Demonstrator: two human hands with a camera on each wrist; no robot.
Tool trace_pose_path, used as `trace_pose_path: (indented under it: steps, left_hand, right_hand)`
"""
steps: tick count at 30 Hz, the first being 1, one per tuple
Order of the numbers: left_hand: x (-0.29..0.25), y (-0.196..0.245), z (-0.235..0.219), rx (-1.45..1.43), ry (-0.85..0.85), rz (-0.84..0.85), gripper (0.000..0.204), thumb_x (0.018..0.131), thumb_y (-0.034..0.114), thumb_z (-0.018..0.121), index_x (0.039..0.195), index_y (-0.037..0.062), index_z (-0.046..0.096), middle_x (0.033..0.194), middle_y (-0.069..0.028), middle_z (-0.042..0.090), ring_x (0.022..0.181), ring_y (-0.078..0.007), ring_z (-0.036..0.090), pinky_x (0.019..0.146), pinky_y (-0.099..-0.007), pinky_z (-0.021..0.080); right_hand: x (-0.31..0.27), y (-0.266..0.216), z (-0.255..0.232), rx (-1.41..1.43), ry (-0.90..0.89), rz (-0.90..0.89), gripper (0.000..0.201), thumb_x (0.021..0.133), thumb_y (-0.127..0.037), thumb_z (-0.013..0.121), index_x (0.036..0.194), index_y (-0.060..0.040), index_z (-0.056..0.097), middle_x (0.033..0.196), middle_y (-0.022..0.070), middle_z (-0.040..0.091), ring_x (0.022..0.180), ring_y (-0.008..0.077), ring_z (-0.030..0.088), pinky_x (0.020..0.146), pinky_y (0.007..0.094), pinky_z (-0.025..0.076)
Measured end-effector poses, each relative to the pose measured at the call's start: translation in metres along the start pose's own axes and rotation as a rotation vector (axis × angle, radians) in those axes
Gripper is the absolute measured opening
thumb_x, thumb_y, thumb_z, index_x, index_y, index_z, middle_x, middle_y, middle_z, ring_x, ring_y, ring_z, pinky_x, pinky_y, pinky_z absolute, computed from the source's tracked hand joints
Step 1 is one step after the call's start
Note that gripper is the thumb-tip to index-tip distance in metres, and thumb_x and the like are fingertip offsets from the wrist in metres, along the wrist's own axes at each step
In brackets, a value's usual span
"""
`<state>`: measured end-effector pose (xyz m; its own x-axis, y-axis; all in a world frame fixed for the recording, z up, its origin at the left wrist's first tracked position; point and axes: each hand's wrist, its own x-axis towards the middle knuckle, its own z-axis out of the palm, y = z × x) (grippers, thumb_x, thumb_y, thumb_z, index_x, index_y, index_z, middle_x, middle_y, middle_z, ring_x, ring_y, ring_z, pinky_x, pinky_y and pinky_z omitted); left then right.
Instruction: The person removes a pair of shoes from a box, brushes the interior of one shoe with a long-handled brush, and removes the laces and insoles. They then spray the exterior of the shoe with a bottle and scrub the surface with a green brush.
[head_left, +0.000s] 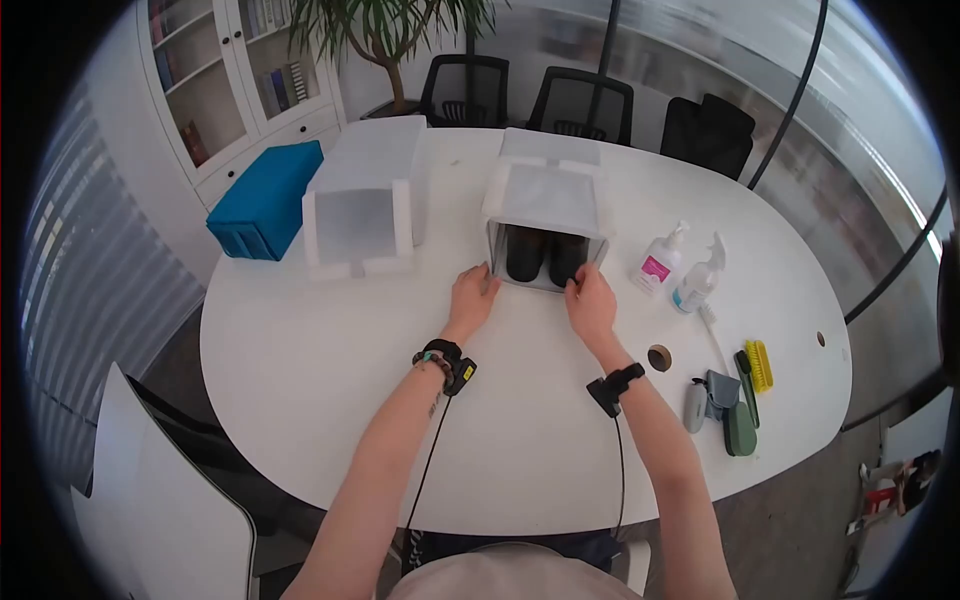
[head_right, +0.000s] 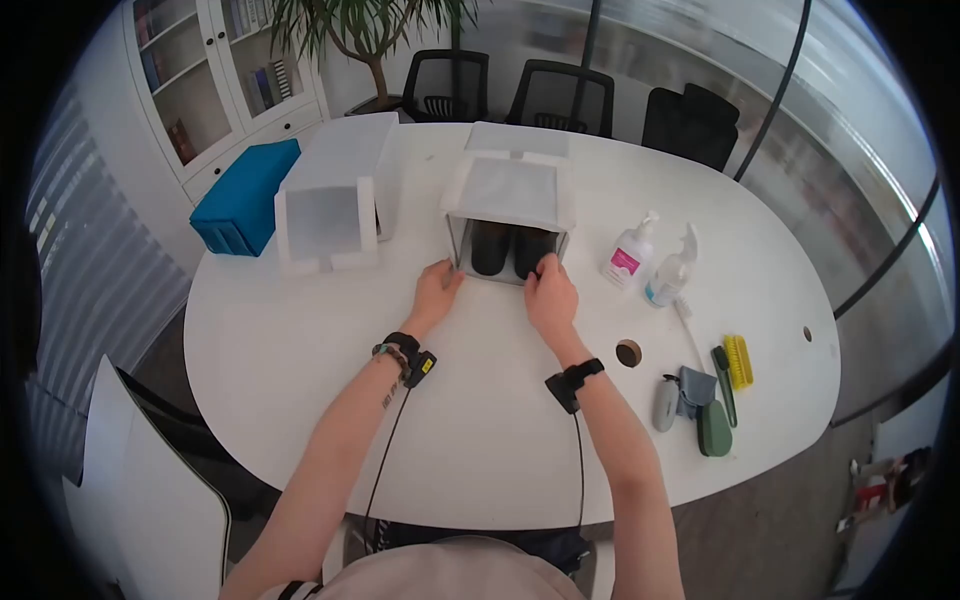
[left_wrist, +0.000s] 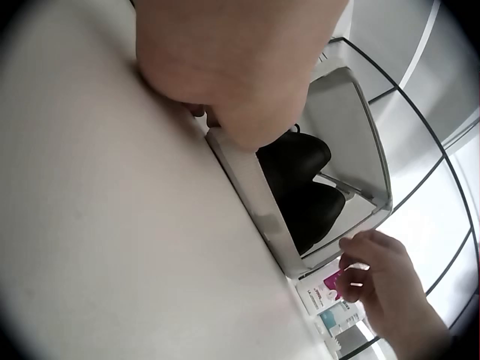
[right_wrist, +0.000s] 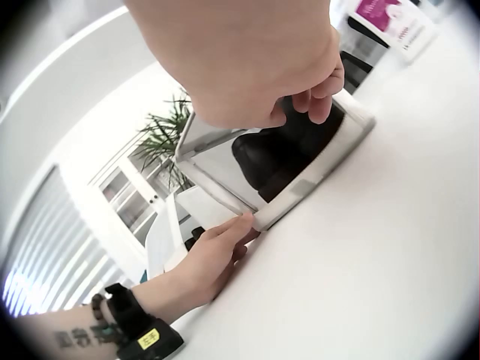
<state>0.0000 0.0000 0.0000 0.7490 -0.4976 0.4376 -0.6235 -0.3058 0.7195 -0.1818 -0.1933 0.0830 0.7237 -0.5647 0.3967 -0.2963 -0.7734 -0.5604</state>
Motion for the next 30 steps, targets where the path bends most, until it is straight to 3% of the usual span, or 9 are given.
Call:
trace_pose_path:
  steps: [1, 4, 7, 14, 16, 20, 22, 27, 30]
  left_hand:
    - [-0.002, 0.004, -0.003, 0.001, -0.003, -0.003, 0.056, 0.100, 0.029, 0.078, 0.140, -0.0080, 0.067, 0.139, -0.0271, 0.070, 0.132, -0.0441, 0.062, 0.114, -0.0511, 0.049]
    - [-0.012, 0.026, -0.011, 0.072, 0.027, 0.050, 0.055, 0.100, 0.028, 0.078, 0.141, -0.0075, 0.066, 0.138, -0.0263, 0.070, 0.134, -0.0434, 0.061, 0.114, -0.0508, 0.049]
    - [-0.014, 0.028, -0.012, 0.112, 0.027, 0.033, 0.057, 0.099, 0.027, 0.078, 0.144, -0.0069, 0.063, 0.138, -0.0254, 0.070, 0.135, -0.0431, 0.060, 0.116, -0.0500, 0.048]
    - [-0.011, 0.028, -0.013, 0.119, 0.032, 0.045, 0.055, 0.100, 0.023, 0.077, 0.144, -0.0065, 0.063, 0.139, -0.0255, 0.070, 0.135, -0.0426, 0.060, 0.115, -0.0500, 0.047]
    - [-0.014, 0.026, -0.010, 0.131, 0.040, 0.041, 0.054, 0.100, 0.022, 0.077, 0.143, -0.0067, 0.064, 0.138, -0.0257, 0.070, 0.134, -0.0430, 0.061, 0.114, -0.0502, 0.048]
    - [-0.014, 0.031, -0.015, 0.128, 0.066, 0.083, 0.052, 0.098, 0.017, 0.078, 0.142, -0.0077, 0.064, 0.132, -0.0266, 0.071, 0.129, -0.0442, 0.063, 0.110, -0.0511, 0.051]
    - [-0.013, 0.032, -0.016, 0.121, 0.071, 0.084, 0.052, 0.097, 0.016, 0.078, 0.141, -0.0081, 0.064, 0.130, -0.0268, 0.072, 0.128, -0.0445, 0.064, 0.109, -0.0514, 0.051]
    - [-0.014, 0.028, -0.014, 0.141, 0.052, 0.091, 0.050, 0.097, 0.016, 0.078, 0.139, -0.0084, 0.066, 0.131, -0.0272, 0.072, 0.129, -0.0447, 0.063, 0.110, -0.0509, 0.051]
    - [-0.014, 0.024, -0.011, 0.172, 0.065, 0.098, 0.050, 0.097, 0.016, 0.078, 0.139, -0.0084, 0.066, 0.134, -0.0276, 0.071, 0.130, -0.0448, 0.063, 0.111, -0.0502, 0.051]
  right_hand:
    - [0.005, -0.009, -0.003, -0.045, 0.004, -0.082, 0.047, 0.095, -0.017, 0.073, 0.137, -0.0041, 0.055, 0.102, 0.0249, 0.075, 0.093, 0.0466, 0.074, 0.080, 0.0554, 0.060]
    - [0.028, -0.038, -0.016, -0.239, -0.136, -0.007, 0.048, 0.097, -0.017, 0.073, 0.137, -0.0034, 0.052, 0.101, 0.0257, 0.076, 0.094, 0.0479, 0.075, 0.081, 0.0566, 0.061]
    - [0.046, -0.032, -0.006, -0.310, -0.215, 0.036, 0.057, 0.096, -0.017, 0.077, 0.144, -0.0023, 0.048, 0.101, 0.0264, 0.077, 0.099, 0.0483, 0.076, 0.083, 0.0568, 0.061]
    - [0.047, -0.040, -0.020, -0.337, -0.208, -0.093, 0.061, 0.089, -0.020, 0.088, 0.136, 0.0003, 0.056, 0.092, 0.0255, 0.077, 0.099, 0.0455, 0.077, 0.083, 0.0544, 0.062]
    - [0.026, -0.055, -0.037, -0.303, -0.179, -0.178, 0.049, 0.089, -0.022, 0.088, 0.124, -0.0011, 0.060, 0.089, 0.0244, 0.077, 0.093, 0.0451, 0.077, 0.080, 0.0535, 0.061]
    - [-0.027, -0.080, -0.071, -0.328, -0.218, -0.217, 0.052, 0.089, -0.027, 0.089, 0.125, -0.0035, 0.061, 0.084, 0.0201, 0.076, 0.085, 0.0457, 0.075, 0.074, 0.0545, 0.058]
    - [-0.058, -0.083, -0.086, -0.277, -0.225, -0.262, 0.045, 0.088, -0.027, 0.090, 0.115, -0.0057, 0.061, 0.075, 0.0136, 0.074, 0.073, 0.0414, 0.073, 0.067, 0.0516, 0.055]
    - [-0.146, -0.103, -0.137, -0.161, -0.194, -0.426, 0.038, 0.087, -0.026, 0.091, 0.104, -0.0073, 0.063, 0.063, 0.0046, 0.067, 0.060, 0.0311, 0.068, 0.057, 0.0435, 0.051]
    - [-0.189, -0.107, -0.166, -0.054, -0.248, -0.430, 0.033, 0.089, -0.021, 0.087, 0.100, -0.0062, 0.060, 0.061, 0.0096, 0.058, 0.057, 0.0326, 0.061, 0.055, 0.0451, 0.048]
